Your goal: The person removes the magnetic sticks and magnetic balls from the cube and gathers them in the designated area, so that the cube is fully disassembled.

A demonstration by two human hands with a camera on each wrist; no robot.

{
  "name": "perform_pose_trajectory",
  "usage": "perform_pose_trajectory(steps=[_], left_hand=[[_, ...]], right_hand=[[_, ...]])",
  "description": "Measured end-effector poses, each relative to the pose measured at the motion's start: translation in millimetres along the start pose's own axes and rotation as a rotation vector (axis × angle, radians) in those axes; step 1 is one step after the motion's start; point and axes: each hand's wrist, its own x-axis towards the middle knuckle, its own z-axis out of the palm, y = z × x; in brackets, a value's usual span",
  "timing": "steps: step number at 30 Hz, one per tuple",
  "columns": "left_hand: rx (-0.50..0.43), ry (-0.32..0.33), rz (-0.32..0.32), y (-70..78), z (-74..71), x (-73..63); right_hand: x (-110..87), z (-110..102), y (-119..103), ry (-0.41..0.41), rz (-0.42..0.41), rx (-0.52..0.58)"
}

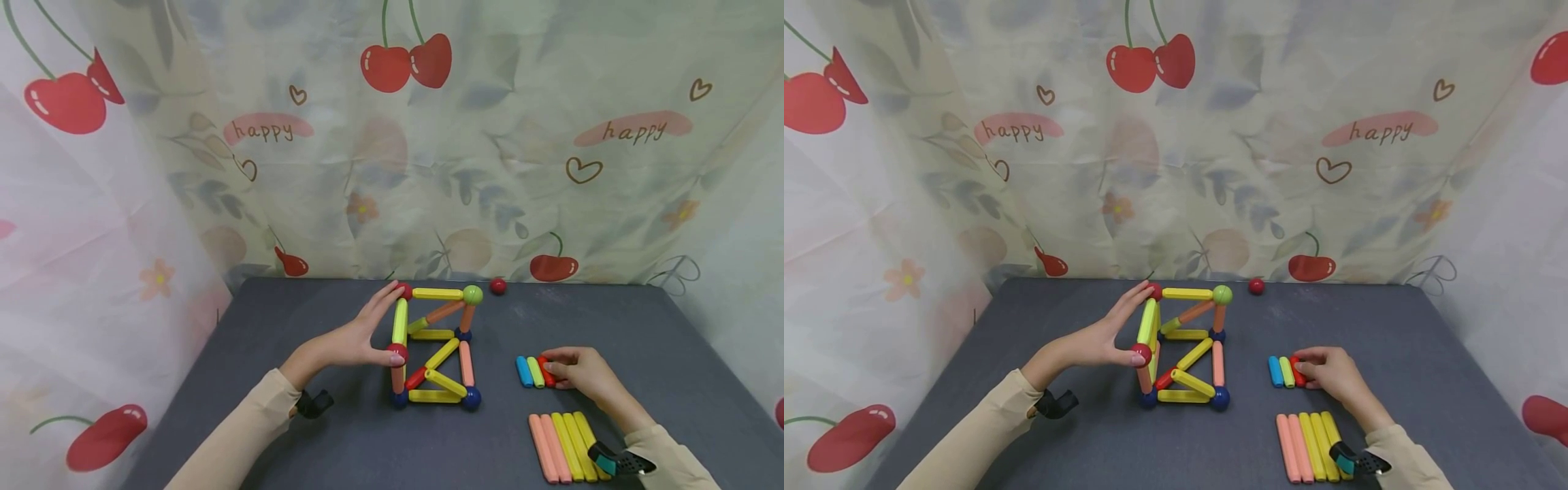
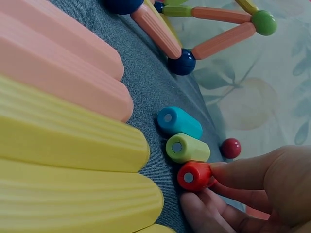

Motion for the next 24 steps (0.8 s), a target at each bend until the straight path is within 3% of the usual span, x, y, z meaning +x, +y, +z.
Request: perform_pose_trajectory(steps=[17, 24], left_hand=[[0.004, -0.002, 0.001, 1.4, -0.9, -0.2], [-0.001, -0.004, 0.005, -0.1, -0.3, 0.3]], right_hand=[[0.7, -3, -1, -0.003, 0.035, 0.023], [-6.1, -7, -13, 0.024, -0.040, 0.004]])
